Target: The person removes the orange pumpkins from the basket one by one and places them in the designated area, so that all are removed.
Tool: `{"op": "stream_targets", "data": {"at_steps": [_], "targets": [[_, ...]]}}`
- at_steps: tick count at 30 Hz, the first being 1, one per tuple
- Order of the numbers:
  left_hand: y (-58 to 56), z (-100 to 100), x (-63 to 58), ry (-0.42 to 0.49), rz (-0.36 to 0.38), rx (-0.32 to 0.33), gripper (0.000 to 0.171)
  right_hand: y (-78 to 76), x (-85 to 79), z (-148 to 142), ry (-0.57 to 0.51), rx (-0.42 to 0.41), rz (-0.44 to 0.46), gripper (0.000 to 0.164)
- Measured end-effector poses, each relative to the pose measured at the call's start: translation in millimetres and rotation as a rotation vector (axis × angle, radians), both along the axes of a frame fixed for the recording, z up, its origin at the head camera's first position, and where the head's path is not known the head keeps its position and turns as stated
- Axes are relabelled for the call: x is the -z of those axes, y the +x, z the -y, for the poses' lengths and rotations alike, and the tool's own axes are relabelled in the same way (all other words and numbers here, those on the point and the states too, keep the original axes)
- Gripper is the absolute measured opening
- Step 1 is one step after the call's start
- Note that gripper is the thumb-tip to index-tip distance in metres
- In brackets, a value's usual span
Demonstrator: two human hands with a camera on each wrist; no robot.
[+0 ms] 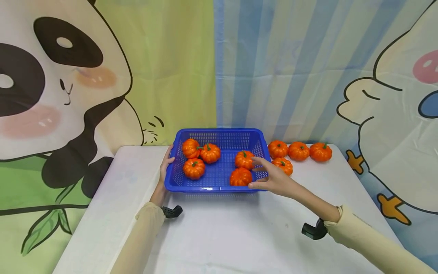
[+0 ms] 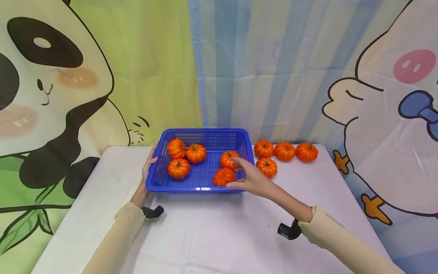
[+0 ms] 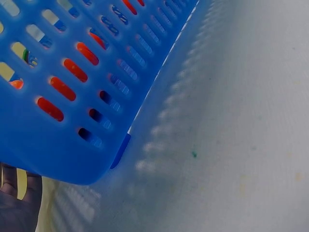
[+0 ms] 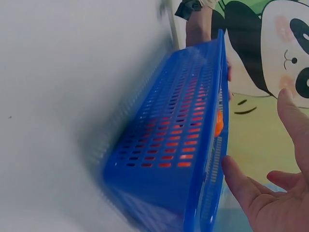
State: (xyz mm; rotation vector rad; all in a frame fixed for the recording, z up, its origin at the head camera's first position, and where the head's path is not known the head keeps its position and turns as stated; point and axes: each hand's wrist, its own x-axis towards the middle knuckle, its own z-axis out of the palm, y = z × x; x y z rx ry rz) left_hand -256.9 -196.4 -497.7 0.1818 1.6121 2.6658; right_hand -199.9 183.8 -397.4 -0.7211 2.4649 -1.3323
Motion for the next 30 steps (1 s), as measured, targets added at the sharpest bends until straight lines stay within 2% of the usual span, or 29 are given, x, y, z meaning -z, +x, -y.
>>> {"op": "stream_targets", "data": {"at_steps": [4, 9, 14, 20, 23, 25, 30], "targets": [[0.6, 0, 1.2, -0.004, 0.012, -0.011, 0.06, -4.9, -1.2, 17, 0.025, -0.039, 0.013, 0.084], [0.0, 0, 0.7, 0.0, 0.003, 0.006, 0.06, -23.8, -3.1, 48, 0.132, -0.092, -0.056, 0.079], [-1.1, 0, 0.0, 0.028, 0.0, 0.018, 0.06, -59.7, -6.6, 93, 0.249, -0.116, -0.108, 0.07], [-1.0, 3, -1.5, 0.009, 0.008, 0.015, 0.06, -112.3, 6.7, 160, 0.384, -0.16, -0.221, 0.066], [-0.3, 4, -0.4, -0.001, 0.018, 0.017, 0.061, -131.9, 15.1, 187, 0.44, -0.183, -0.215, 0.068], [-0.2, 3, 0.4, 0.0, 0.021, 0.018, 0.06, -142.3, 18.1, 200, 0.467, -0.174, -0.174, 0.069], [-1.6, 2, 1.1, -0.012, 0.018, 0.018, 0.06, -158.8, 22.5, 216, 0.446, -0.127, -0.001, 0.071]]}}
